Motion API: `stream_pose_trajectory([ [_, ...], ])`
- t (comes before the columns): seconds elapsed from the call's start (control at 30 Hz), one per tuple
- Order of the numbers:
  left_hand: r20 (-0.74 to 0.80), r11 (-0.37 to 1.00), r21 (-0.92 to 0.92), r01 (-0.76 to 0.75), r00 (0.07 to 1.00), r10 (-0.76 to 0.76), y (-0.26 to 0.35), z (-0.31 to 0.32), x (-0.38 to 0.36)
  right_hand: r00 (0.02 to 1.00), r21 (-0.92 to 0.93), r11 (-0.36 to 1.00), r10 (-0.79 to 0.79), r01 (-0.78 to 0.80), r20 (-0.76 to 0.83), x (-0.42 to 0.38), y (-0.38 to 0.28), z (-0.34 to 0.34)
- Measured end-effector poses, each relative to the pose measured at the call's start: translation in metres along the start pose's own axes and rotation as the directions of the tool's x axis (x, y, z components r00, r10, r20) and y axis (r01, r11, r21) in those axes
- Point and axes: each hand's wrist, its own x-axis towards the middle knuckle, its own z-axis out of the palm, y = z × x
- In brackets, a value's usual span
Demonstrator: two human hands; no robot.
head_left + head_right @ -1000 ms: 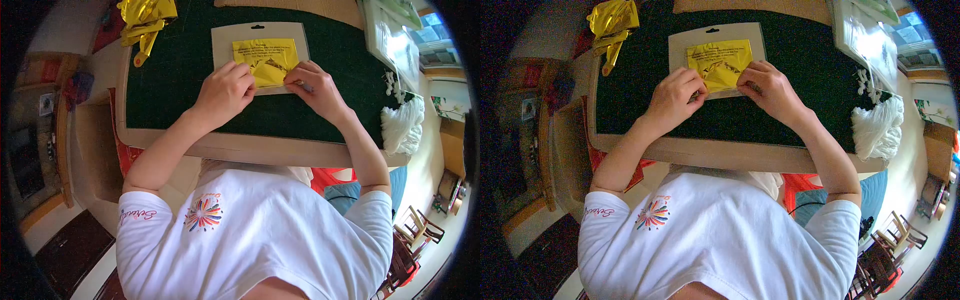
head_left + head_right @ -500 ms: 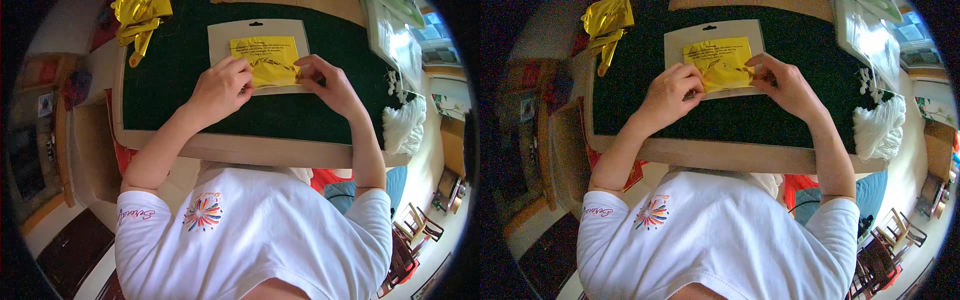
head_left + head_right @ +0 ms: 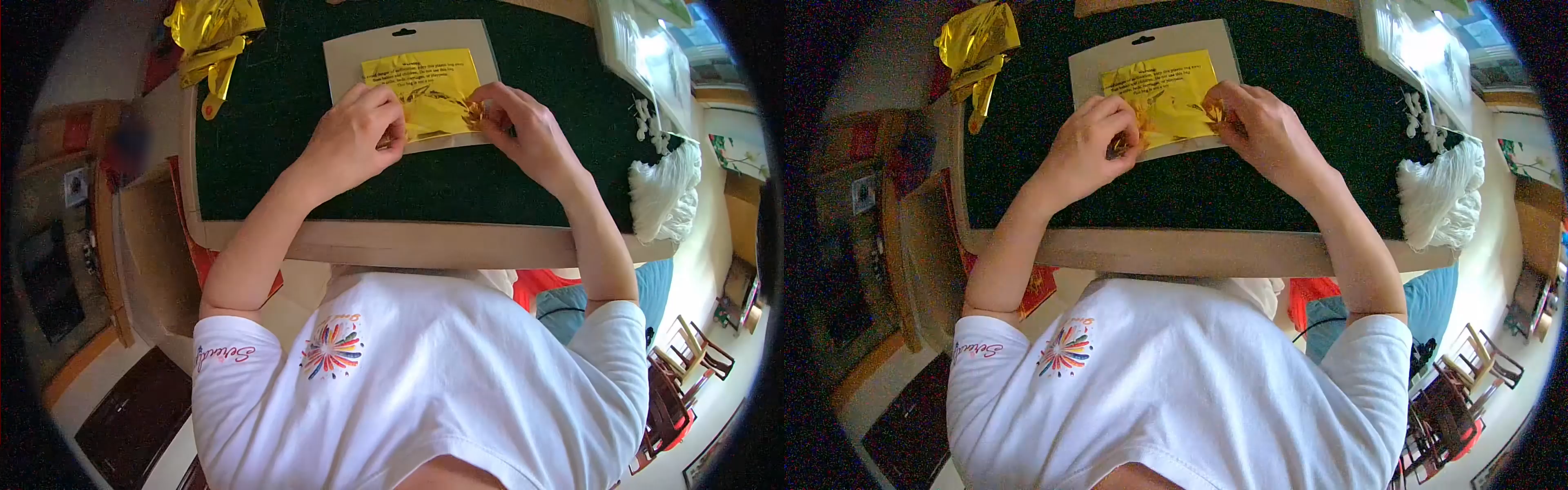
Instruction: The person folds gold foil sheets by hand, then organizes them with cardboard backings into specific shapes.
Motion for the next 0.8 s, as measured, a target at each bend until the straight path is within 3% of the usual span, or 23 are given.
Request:
stream_pose_trajectory([
  [0.17, 0.068, 0.991, -0.116, 0.06, 0.996, -0.053, -0.002, -0.005, 0.005, 0.995, -0.069, 0.997, 0.025, -0.032, -0.099, -0.004, 0.007, -0.004],
  [0.27, 0.05, 0.992, -0.122, 0.031, 0.998, -0.025, -0.005, -0.003, 0.004, 0.987, -0.089, 0.983, 0.16, -0.162, -0.032, -0.006, 0.004, -0.018],
  [0.4, 0.091, 0.985, -0.161, 0.062, 0.995, -0.048, -0.008, -0.005, 0.006, 0.979, -0.085, 0.976, 0.201, -0.202, -0.016, -0.006, 0.01, -0.021],
  [0.47, 0.107, 0.984, -0.167, 0.067, 0.993, -0.05, -0.007, -0.006, 0.007, 0.981, -0.137, 0.986, 0.074, -0.1, -0.182, -0.009, 0.016, -0.019],
  [0.5, 0.099, 0.984, -0.164, 0.065, 0.994, -0.049, -0.007, -0.007, 0.008, 0.981, -0.142, 0.985, 0.066, -0.093, -0.184, -0.009, 0.009, -0.02],
  [0.57, 0.129, 0.978, -0.184, 0.1, 0.989, -0.077, -0.006, -0.008, 0.007, 0.964, -0.236, 0.961, -0.19, 0.144, -0.185, -0.016, -0.018, -0.016],
  [0.67, 0.105, 0.982, -0.18, 0.065, 0.993, -0.047, -0.009, -0.006, 0.006, 0.902, -0.284, 0.861, -0.43, 0.421, 0.036, -0.016, -0.041, -0.001],
  [0.8, 0.071, 0.98, -0.182, 0.075, 0.995, -0.063, -0.011, -0.005, 0.004, 0.937, -0.336, 0.878, -0.292, 0.342, 0.191, -0.015, -0.035, 0.019],
])
